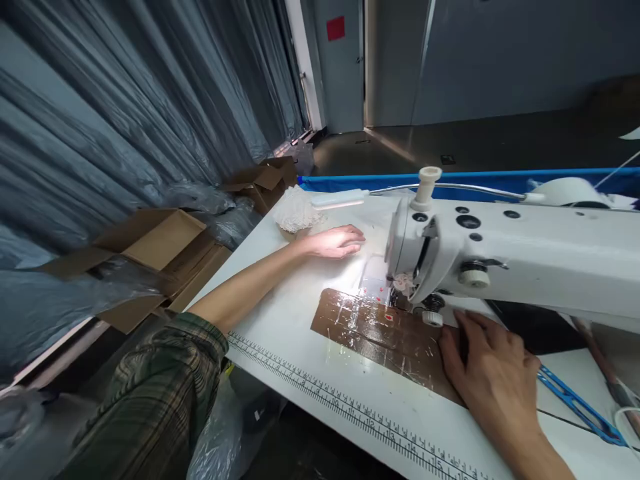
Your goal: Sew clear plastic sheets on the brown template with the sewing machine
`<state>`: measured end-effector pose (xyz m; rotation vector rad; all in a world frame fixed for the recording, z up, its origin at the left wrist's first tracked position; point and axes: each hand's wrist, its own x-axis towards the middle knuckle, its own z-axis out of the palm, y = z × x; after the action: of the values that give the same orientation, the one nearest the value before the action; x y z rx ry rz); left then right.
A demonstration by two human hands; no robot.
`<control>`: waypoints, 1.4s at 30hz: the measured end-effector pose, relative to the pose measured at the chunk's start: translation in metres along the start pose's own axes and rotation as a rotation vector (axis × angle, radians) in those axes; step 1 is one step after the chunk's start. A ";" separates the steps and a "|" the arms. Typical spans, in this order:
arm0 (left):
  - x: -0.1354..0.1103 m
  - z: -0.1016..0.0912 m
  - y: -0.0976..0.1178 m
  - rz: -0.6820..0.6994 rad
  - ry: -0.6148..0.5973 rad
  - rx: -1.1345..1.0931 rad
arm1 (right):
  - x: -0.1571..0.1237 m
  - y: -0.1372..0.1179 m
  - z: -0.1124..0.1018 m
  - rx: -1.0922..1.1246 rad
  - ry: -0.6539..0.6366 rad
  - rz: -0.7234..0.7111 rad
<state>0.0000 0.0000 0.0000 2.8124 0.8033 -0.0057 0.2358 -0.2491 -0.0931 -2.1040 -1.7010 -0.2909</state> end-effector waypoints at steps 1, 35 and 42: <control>-0.009 -0.002 0.000 -0.004 0.028 -0.003 | -0.001 0.000 -0.001 -0.004 0.000 0.003; -0.079 0.069 0.084 0.139 0.341 -0.337 | -0.001 -0.008 -0.006 -0.085 -0.020 -0.013; -0.048 0.080 0.099 0.104 0.298 -0.277 | 0.004 -0.001 -0.015 0.127 0.089 -0.099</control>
<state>0.0155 -0.1232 -0.0548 2.6158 0.6556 0.5108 0.2374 -0.2521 -0.0775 -1.8922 -1.7269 -0.2937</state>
